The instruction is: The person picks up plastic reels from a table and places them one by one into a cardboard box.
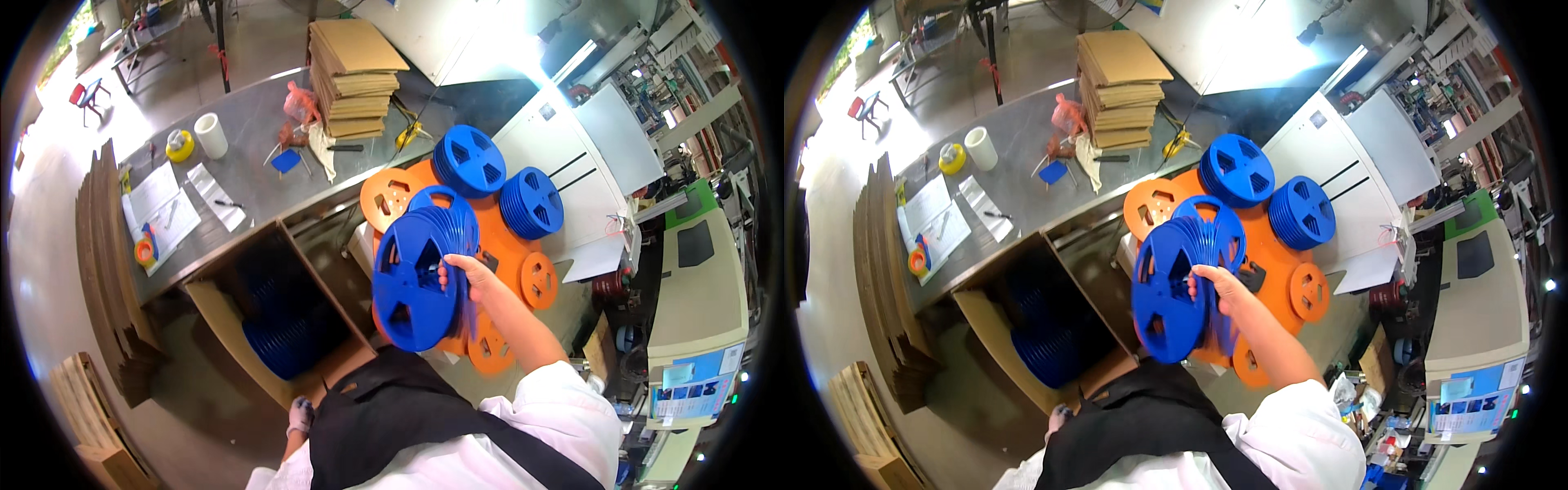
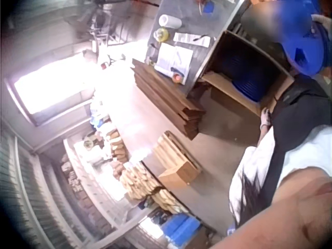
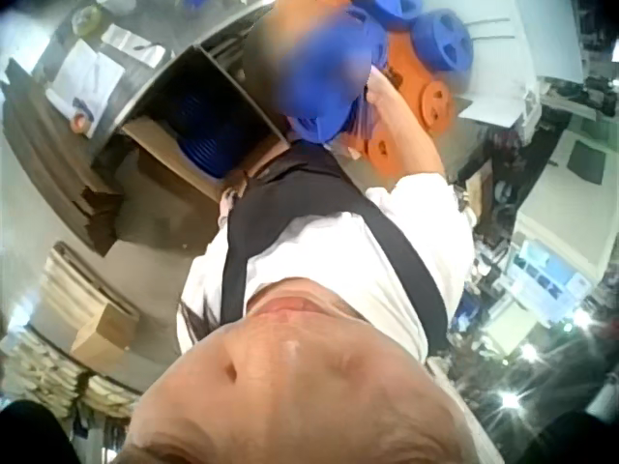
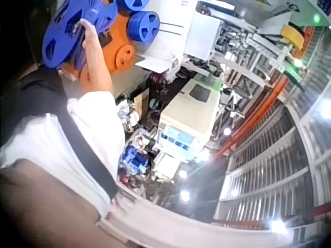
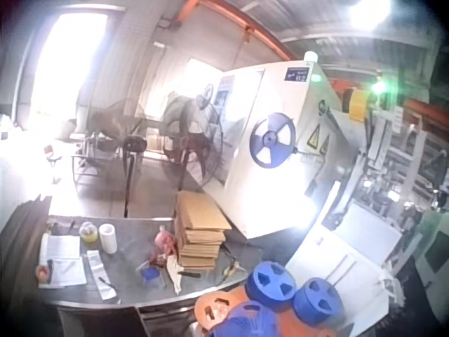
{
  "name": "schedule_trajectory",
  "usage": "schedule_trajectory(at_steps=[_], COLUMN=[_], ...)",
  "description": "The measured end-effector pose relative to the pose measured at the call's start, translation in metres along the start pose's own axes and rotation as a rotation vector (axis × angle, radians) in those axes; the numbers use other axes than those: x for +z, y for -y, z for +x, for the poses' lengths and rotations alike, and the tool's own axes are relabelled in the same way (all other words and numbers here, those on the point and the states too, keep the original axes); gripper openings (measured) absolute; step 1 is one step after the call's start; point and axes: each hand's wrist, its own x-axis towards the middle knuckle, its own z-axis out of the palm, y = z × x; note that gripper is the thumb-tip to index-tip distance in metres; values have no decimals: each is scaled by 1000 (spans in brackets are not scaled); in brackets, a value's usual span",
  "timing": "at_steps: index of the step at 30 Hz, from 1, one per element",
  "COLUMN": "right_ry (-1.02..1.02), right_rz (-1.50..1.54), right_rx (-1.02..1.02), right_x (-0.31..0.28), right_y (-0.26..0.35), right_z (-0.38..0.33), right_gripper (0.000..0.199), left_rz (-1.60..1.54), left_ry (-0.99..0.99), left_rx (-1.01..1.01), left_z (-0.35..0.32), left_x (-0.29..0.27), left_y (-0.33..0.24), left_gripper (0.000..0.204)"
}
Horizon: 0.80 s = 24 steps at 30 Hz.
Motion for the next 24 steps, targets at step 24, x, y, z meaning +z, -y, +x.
schedule_trajectory(at_steps=[24], right_ry=[865], right_rz=[586], right_rx=[-255], right_x=[72], right_y=[-104], right_z=[-135], right_gripper=[56], left_rz=[-313], left_ry=[-459], left_rx=[814], left_z=[-57], left_x=[-9], left_y=[-233], left_gripper=[41])
